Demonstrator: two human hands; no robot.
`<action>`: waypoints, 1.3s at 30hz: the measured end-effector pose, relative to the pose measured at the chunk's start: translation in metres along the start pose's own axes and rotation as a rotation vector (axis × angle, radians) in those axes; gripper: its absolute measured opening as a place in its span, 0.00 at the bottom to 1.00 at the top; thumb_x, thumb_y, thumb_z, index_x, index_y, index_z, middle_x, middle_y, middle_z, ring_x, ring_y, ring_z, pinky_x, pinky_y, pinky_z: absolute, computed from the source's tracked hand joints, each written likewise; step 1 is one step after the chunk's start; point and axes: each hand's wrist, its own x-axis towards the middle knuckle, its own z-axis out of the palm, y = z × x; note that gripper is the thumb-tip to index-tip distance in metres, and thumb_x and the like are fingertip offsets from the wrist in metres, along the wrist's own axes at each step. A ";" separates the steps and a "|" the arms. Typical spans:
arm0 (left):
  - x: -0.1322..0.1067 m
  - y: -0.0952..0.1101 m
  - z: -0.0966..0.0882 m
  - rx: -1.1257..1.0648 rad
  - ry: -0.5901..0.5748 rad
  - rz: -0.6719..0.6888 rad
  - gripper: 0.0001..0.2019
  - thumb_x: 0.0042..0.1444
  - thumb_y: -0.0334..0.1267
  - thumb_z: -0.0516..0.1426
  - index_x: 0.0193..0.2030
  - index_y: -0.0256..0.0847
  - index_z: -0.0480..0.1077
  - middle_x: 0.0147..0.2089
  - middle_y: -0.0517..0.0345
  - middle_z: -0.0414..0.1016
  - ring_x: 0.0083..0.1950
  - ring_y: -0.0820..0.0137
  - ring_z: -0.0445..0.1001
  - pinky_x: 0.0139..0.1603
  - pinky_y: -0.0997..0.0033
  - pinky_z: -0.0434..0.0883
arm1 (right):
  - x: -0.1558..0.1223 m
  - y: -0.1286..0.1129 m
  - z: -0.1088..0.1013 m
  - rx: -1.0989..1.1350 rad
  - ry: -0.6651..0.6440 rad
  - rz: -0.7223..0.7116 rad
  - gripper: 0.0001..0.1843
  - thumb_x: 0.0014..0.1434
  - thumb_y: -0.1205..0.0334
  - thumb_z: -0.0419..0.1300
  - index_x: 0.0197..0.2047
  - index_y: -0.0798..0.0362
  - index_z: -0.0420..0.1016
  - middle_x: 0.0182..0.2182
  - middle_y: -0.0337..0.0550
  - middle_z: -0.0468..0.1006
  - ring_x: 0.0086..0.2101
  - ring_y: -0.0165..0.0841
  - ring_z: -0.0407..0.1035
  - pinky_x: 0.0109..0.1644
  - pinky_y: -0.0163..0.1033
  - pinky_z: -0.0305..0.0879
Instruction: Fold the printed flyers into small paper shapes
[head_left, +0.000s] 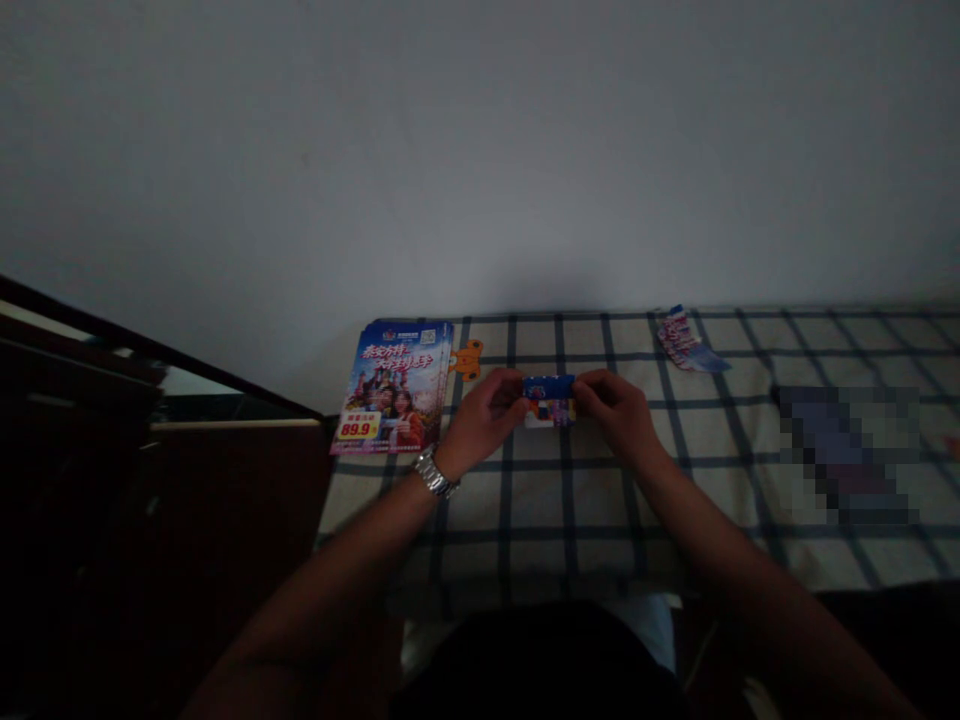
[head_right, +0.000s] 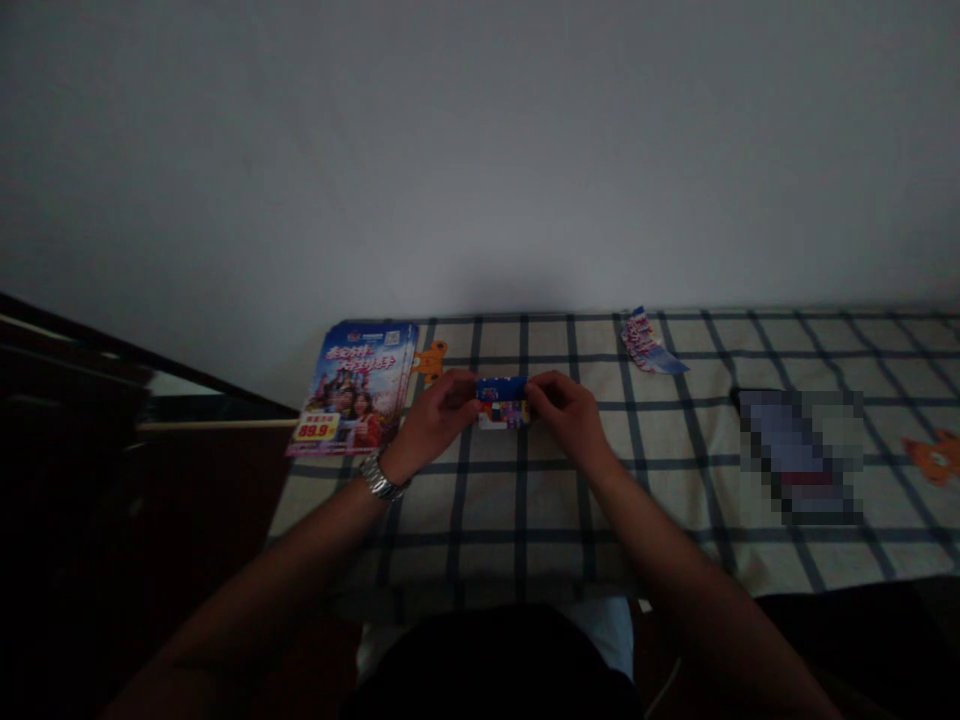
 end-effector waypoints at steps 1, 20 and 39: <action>0.000 0.001 0.000 0.002 0.004 0.005 0.17 0.63 0.47 0.60 0.55 0.42 0.69 0.50 0.51 0.77 0.50 0.65 0.79 0.50 0.66 0.77 | 0.000 -0.001 0.000 -0.025 -0.011 -0.018 0.17 0.58 0.44 0.66 0.35 0.50 0.78 0.27 0.39 0.79 0.29 0.35 0.74 0.34 0.40 0.74; 0.001 0.007 0.000 0.121 -0.025 -0.036 0.11 0.64 0.47 0.59 0.41 0.41 0.73 0.34 0.58 0.77 0.34 0.70 0.76 0.35 0.72 0.70 | -0.006 -0.003 0.005 -0.160 -0.217 -0.083 0.15 0.62 0.46 0.63 0.39 0.49 0.80 0.33 0.41 0.82 0.33 0.37 0.75 0.38 0.41 0.71; 0.004 0.004 -0.003 0.081 -0.007 -0.040 0.13 0.63 0.49 0.60 0.42 0.40 0.73 0.36 0.57 0.79 0.36 0.69 0.77 0.36 0.72 0.72 | -0.006 -0.001 0.002 -0.248 -0.287 -0.067 0.17 0.65 0.45 0.60 0.39 0.51 0.80 0.28 0.40 0.81 0.28 0.34 0.74 0.32 0.37 0.67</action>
